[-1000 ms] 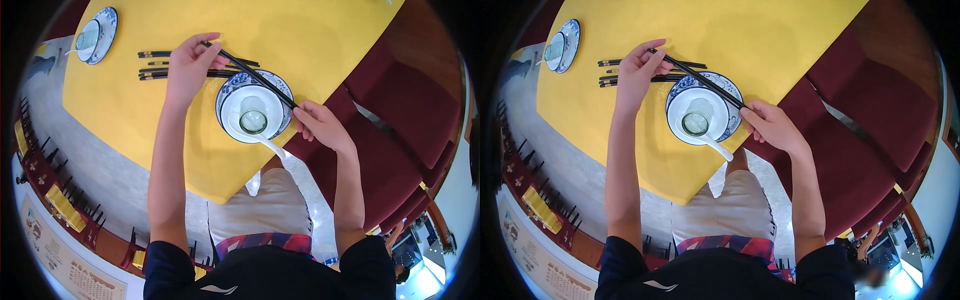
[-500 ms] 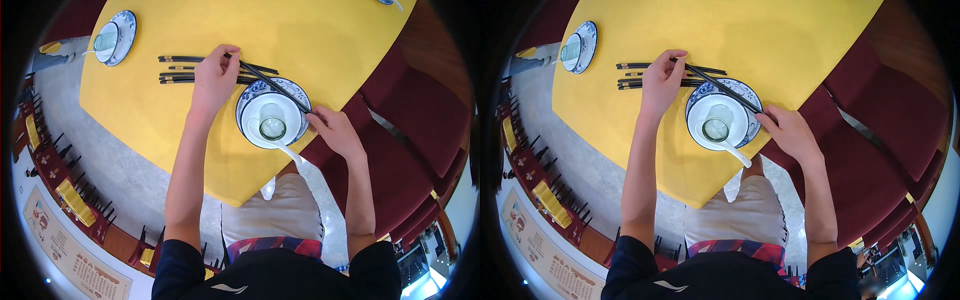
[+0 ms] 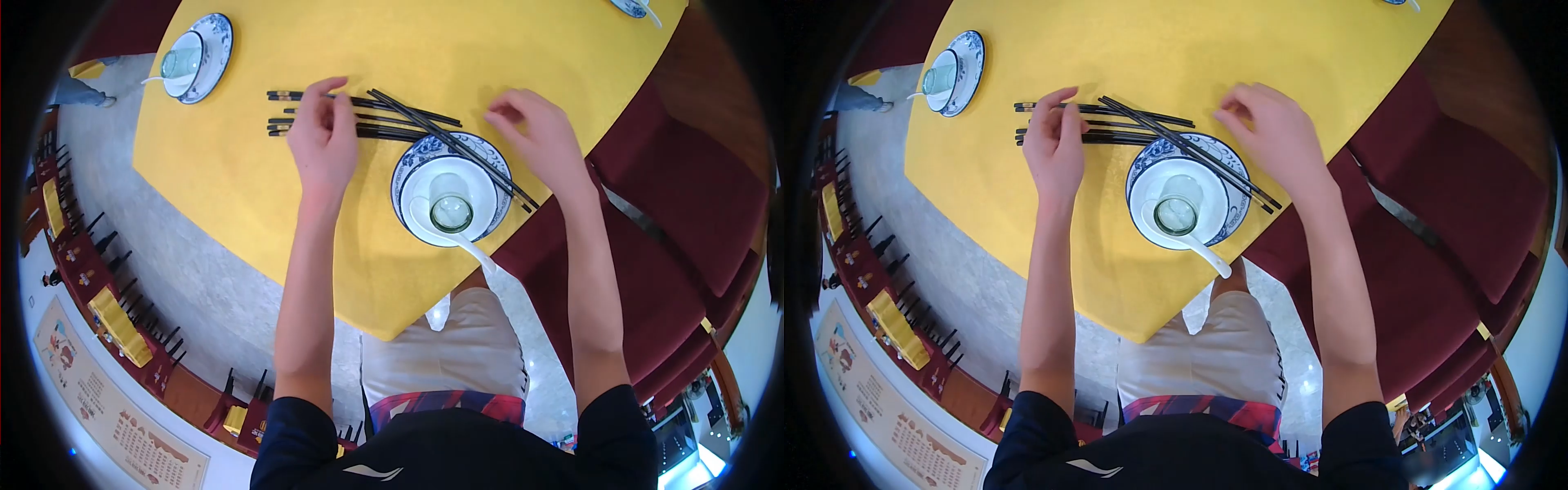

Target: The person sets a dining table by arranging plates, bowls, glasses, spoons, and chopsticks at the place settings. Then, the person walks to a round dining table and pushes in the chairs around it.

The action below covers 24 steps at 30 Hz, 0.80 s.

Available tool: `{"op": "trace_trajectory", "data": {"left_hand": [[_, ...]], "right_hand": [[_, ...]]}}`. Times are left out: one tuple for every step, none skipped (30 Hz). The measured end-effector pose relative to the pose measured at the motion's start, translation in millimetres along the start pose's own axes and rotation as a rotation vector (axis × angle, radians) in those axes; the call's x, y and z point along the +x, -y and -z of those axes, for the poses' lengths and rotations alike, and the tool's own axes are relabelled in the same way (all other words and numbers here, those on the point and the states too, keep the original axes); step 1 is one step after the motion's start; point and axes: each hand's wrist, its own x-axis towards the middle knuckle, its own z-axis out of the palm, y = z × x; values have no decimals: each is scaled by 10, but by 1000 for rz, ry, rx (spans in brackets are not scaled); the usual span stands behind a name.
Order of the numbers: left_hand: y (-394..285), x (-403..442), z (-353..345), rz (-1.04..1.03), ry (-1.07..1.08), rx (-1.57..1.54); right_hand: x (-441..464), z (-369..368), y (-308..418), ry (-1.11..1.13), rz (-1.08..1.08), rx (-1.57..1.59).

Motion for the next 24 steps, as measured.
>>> {"op": "trace_trajectory", "data": {"left_hand": [[76,-43,33,-30,-100,-45],[148,-91,81,-36,-99,-39],[229,-150,135,-36,-188,-55],[309,-210,175,-38,-278,-71],[389,-287,211,-47,-280,-65],[475,-366,257,7,-325,-57],[557,-419,306,61,-373,-47],[643,-463,326,52,-379,-37],[663,-498,314,3,-366,39],[686,-518,304,-44,-352,112],[715,-523,298,-45,-358,116],[682,-507,283,-65,-321,127],[659,-512,273,-82,-283,138],[657,-530,272,-78,-288,140],[660,-534,279,-44,-288,127],[663,-526,291,-13,-288,115],[672,-523,296,-18,-293,122],[677,-524,297,-35,-285,118],[686,-524,301,-51,-276,112],[697,-521,302,-51,-277,117],[698,-512,293,-65,-293,113],[697,-509,287,-78,-309,106],[694,-513,289,-77,-308,104],[687,-516,289,-70,-301,118]], "right_hand": [[111,-72,53,71,39,-46],[203,-123,102,141,79,-91],[286,-152,147,135,81,-85],[370,-168,193,222,111,-129],[425,-180,230,310,144,-173],[459,-188,248,304,153,-164],[489,-194,252,321,184,-185],[515,-200,257,337,215,-207],[538,-196,265,333,223,-199],[553,-179,271,356,232,-220],[562,-168,272,381,239,-243],[572,-173,270,384,245,-243],[574,-185,265,379,263,-256],[572,-195,260,373,280,-268],[570,-198,258,374,288,-267],[564,-201,262,369,305,-258],[558,-209,270,363,320,-247],[557,-215,283,360,326,-240],[556,-213,294,368,313,-260],[556,-210,308,377,297,-283],[569,-202,321,377,298,-280],[587,-185,329,399,246,-277],[600,-169,328,420,193,-275],[601,-160,306,420,192,-278]]}}
